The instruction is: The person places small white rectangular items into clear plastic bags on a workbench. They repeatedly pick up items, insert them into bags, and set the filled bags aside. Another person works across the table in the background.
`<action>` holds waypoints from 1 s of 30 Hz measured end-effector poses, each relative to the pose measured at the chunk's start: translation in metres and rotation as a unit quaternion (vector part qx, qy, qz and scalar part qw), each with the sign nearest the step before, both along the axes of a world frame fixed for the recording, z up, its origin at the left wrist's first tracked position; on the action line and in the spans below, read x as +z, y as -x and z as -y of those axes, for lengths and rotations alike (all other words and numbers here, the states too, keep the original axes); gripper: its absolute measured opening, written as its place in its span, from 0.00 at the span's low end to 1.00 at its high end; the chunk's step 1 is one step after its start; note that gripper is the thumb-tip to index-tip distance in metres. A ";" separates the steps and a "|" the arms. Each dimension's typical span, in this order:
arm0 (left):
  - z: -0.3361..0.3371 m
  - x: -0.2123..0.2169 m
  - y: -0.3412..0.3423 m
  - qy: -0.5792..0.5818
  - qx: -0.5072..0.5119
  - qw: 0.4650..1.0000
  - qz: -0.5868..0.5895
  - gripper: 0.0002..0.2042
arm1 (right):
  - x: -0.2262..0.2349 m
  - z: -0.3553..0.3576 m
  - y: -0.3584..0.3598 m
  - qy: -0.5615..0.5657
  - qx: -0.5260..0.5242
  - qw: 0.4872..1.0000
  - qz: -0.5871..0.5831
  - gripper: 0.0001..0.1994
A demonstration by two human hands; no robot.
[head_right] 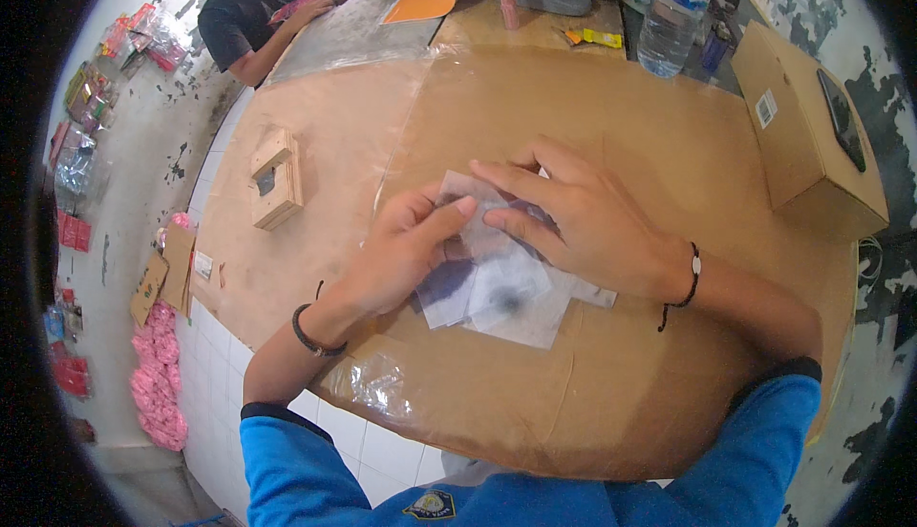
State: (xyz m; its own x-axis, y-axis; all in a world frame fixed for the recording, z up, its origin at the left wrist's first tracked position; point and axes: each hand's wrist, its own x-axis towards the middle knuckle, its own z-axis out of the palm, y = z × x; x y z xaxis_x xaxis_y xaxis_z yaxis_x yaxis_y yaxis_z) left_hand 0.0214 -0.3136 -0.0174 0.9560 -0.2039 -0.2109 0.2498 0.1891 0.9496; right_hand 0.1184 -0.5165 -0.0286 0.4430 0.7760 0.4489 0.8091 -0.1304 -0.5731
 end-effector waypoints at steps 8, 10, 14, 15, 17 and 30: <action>0.001 -0.001 0.004 0.074 -0.075 0.993 -0.056 0.20 | 0.003 -0.002 -0.002 -0.009 0.018 0.996 0.091 0.21; 0.003 -0.005 0.004 0.067 -0.068 0.994 -0.054 0.21 | 0.002 -0.002 -0.001 -0.004 0.011 0.993 0.120 0.20; 0.004 -0.013 0.002 0.090 -0.065 0.993 -0.045 0.20 | -0.001 -0.003 0.004 0.029 -0.020 0.974 0.223 0.19; 0.004 -0.013 0.002 0.102 -0.066 0.992 -0.045 0.20 | -0.002 -0.002 0.005 0.037 -0.026 0.964 0.261 0.20; 0.005 -0.015 0.002 0.115 -0.049 0.990 -0.062 0.20 | -0.005 -0.004 0.007 0.048 -0.030 0.957 0.284 0.21; 0.001 -0.021 0.002 0.008 -0.058 0.998 -0.018 0.17 | -0.009 -0.001 0.003 -0.003 0.021 0.974 0.228 0.21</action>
